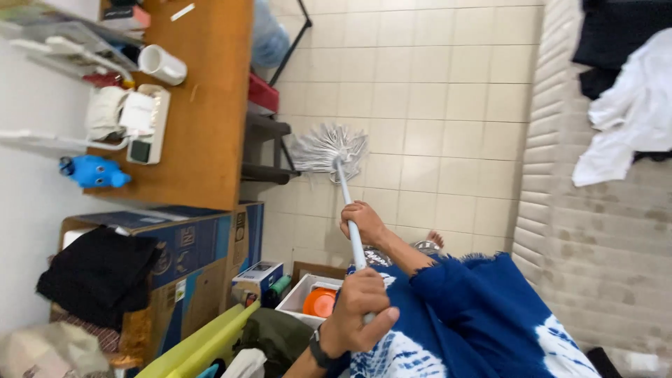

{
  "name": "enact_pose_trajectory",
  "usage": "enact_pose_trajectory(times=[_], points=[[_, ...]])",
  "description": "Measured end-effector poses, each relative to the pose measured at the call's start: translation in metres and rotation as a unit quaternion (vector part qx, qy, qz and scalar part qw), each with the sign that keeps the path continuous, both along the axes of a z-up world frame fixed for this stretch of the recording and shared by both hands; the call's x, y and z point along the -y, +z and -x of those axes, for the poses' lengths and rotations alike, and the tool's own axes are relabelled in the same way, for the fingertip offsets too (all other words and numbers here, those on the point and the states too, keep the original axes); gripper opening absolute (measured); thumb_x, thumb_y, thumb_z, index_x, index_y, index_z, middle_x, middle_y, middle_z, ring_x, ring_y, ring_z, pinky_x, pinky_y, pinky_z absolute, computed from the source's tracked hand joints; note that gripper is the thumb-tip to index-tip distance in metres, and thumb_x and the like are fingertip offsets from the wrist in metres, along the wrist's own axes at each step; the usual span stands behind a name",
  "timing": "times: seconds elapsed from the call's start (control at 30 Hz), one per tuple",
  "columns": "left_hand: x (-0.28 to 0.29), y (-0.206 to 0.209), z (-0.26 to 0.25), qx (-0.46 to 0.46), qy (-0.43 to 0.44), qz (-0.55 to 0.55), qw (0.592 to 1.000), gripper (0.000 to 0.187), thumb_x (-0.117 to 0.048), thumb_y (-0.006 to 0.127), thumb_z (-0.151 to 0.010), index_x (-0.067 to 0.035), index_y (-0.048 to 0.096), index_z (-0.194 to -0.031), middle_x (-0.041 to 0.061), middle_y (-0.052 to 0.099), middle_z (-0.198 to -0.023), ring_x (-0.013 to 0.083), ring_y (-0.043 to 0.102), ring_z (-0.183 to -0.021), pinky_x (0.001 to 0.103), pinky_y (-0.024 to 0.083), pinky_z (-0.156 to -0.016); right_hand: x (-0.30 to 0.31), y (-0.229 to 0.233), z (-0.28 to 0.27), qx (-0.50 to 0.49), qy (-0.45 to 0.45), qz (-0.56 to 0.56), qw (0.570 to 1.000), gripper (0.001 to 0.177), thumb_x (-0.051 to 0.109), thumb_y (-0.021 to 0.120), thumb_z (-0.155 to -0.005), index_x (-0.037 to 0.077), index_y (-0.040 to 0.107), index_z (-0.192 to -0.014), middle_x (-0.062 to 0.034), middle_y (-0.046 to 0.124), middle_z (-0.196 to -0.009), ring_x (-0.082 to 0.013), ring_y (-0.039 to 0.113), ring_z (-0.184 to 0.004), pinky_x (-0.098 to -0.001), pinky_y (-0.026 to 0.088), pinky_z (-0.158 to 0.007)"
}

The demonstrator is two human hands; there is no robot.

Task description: The person mops a tiled floor using a white string mop. They move the mop back and forth across the room, covering areas near a desk, a mattress, and a window.

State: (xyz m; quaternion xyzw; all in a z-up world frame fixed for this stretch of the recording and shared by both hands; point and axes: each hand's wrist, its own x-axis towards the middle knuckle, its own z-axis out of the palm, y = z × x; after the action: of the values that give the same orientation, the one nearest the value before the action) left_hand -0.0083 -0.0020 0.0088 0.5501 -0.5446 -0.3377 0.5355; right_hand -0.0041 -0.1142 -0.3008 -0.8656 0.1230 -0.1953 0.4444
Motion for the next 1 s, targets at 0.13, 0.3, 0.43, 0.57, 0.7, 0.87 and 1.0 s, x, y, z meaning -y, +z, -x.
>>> enact_pose_trajectory(times=[0.13,0.3,0.43,0.57,0.7,0.87,1.0], points=[[0.023,0.018,0.020,-0.061,-0.028,0.038,0.997,0.043,-0.017,0.058,-0.097,-0.003,0.042,-0.059,0.006,0.035,-0.055,0.0235,0.032,-0.050,0.039,0.038,-0.064,0.034,0.011,0.065,0.018,-0.056,0.057,0.997,0.019,0.012,0.069,-0.072,0.011,0.057,-0.057,-0.0031,0.065,-0.061,-0.0233,0.064,-0.060,-0.0396,0.050,-0.074],[0.068,0.014,0.063,-0.142,-0.103,0.047,0.983,0.041,-0.010,0.051,-0.096,-0.001,0.040,-0.058,0.008,0.034,-0.056,0.0243,0.029,-0.051,0.039,0.031,-0.060,0.073,-0.015,0.181,-0.016,-0.197,0.091,0.976,0.021,0.016,0.071,-0.072,0.015,0.055,-0.058,-0.0042,0.060,-0.058,-0.0278,0.057,-0.060,-0.0409,0.047,-0.070],[0.080,-0.002,0.106,-0.199,-0.068,0.029,0.977,0.039,-0.010,0.048,-0.094,-0.008,0.041,-0.056,0.005,0.043,-0.053,0.0184,0.035,-0.049,0.037,0.038,-0.063,0.066,-0.036,0.237,-0.010,-0.307,0.003,0.952,0.034,0.001,0.061,-0.070,0.010,0.030,-0.056,-0.0052,0.035,-0.053,-0.0222,0.036,-0.051,-0.0394,0.030,-0.053],[0.080,0.028,0.136,-0.140,-0.053,0.020,0.989,0.046,-0.020,0.045,-0.100,-0.008,0.039,-0.056,0.004,0.041,-0.054,0.0201,0.037,-0.052,0.036,0.036,-0.060,0.053,-0.027,0.245,-0.060,-0.244,-0.080,0.965,0.026,0.011,0.063,-0.073,0.011,0.044,-0.055,-0.0060,0.048,-0.058,-0.0255,0.048,-0.054,-0.0421,0.040,-0.059],[0.079,0.037,0.161,-0.073,-0.090,0.025,0.993,0.039,-0.013,0.052,-0.093,-0.004,0.038,-0.057,0.006,0.030,-0.055,0.0220,0.025,-0.049,0.038,0.033,-0.057,0.050,-0.002,0.234,0.003,-0.101,-0.131,0.986,0.029,0.006,0.062,-0.072,0.008,0.039,-0.054,-0.0057,0.043,-0.053,-0.0184,0.039,-0.052,-0.0363,0.033,-0.053],[0.088,0.019,0.176,-0.070,-0.097,0.048,0.992,0.043,-0.017,0.052,-0.099,-0.004,0.040,-0.059,0.006,0.034,-0.059,0.0232,0.031,-0.054,0.038,0.030,-0.059,0.084,-0.034,0.259,0.023,-0.096,-0.078,0.992,0.030,0.010,0.062,-0.072,0.011,0.037,-0.056,-0.0076,0.045,-0.055,-0.0268,0.046,-0.052,-0.0412,0.039,-0.057],[0.104,-0.010,0.179,-0.096,-0.106,0.074,0.987,0.049,-0.026,0.044,-0.108,-0.003,0.042,-0.066,0.009,0.041,-0.065,0.0276,0.038,-0.060,0.041,0.035,-0.070,0.129,-0.080,0.299,-0.038,-0.197,-0.062,0.978,0.028,0.016,0.068,-0.076,0.015,0.047,-0.058,-0.0043,0.051,-0.058,-0.0234,0.048,-0.053,-0.0408,0.037,-0.054]])
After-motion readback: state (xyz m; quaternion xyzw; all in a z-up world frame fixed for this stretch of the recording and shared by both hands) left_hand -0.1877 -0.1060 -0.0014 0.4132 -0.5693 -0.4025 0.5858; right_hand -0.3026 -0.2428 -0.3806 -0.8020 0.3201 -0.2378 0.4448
